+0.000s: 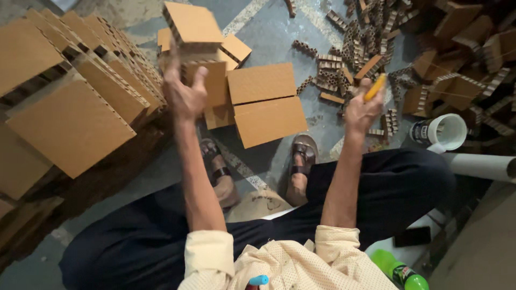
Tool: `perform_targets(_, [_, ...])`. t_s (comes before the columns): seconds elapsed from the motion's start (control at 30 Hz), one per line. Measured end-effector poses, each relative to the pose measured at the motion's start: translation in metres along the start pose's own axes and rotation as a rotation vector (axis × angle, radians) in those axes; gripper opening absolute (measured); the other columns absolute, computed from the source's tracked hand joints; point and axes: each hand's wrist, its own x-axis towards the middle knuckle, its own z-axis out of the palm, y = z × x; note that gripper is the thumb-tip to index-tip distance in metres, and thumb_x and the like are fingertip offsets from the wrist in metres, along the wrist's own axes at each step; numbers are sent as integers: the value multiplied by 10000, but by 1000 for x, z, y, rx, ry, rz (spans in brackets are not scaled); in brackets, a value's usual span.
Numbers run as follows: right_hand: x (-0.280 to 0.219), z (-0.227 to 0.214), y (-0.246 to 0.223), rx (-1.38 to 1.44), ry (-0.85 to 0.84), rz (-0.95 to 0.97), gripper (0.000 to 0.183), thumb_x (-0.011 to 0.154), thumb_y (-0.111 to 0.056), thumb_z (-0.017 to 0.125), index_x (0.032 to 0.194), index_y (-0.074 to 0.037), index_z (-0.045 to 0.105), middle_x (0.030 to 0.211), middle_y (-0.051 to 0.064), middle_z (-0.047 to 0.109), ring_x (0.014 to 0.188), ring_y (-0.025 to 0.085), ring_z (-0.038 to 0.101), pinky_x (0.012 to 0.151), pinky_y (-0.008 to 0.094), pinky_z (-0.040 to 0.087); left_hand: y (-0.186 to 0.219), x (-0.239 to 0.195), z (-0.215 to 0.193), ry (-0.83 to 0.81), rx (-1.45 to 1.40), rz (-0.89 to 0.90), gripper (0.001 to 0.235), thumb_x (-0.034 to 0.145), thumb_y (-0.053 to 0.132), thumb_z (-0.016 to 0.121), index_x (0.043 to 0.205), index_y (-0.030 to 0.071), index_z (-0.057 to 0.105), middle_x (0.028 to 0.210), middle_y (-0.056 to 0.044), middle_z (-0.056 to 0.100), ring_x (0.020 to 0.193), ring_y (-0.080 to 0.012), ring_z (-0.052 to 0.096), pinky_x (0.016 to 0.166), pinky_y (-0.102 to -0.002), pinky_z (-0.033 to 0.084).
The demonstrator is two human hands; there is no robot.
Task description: The person sits on the floor and uses a utility knife to cut a piece of corrugated cardboard into smaller sections. They repeatedly score the cardboard along marked lines and separate the pieces by hand.
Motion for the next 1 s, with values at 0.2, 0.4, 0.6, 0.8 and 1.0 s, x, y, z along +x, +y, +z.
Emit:
perform_targets(0.2, [-39,-18,-77,332,-466,357,399,1029,-339,521,1308,-63,594,958,110,715,794,216,693,677,402,603,-75,48,24,-57,322,-182,867,933,223,804,1624,132,289,1617,-224,417,1475,-387,460,1238,-533,386])
perform_targets(0.4, [-82,-11,-91,165,-534,191,311,1010,-327,671,1058,-23,712,885,139,731,847,294,725,769,440,555,-25,4,57,-24,610,69,1000,945,292,823,1670,88,166,1697,-269,163,1557,-439,255,1251,-671,175])
perform_targets(0.6, [-114,-7,-70,16,-484,48,535,769,-252,840,1209,0,673,1067,273,669,975,444,653,862,483,534,41,-96,71,-614,541,13,1358,528,474,944,1588,62,202,1645,-297,117,1511,-500,152,1230,-618,103])
perform_targets(0.8, [-112,-18,-87,22,-503,71,620,793,-245,830,1318,10,618,1118,281,621,1012,449,639,875,483,524,11,-125,93,-615,619,157,1184,606,318,911,1554,-9,281,1621,-257,244,1520,-471,201,1227,-648,84])
perform_targets(1.0, [-115,-26,-106,142,-733,42,458,1036,-122,580,1481,-25,526,1019,245,686,919,399,689,805,464,545,-9,-121,107,-572,583,225,1071,655,263,896,1563,27,380,1575,-227,378,1515,-414,299,1276,-649,103])
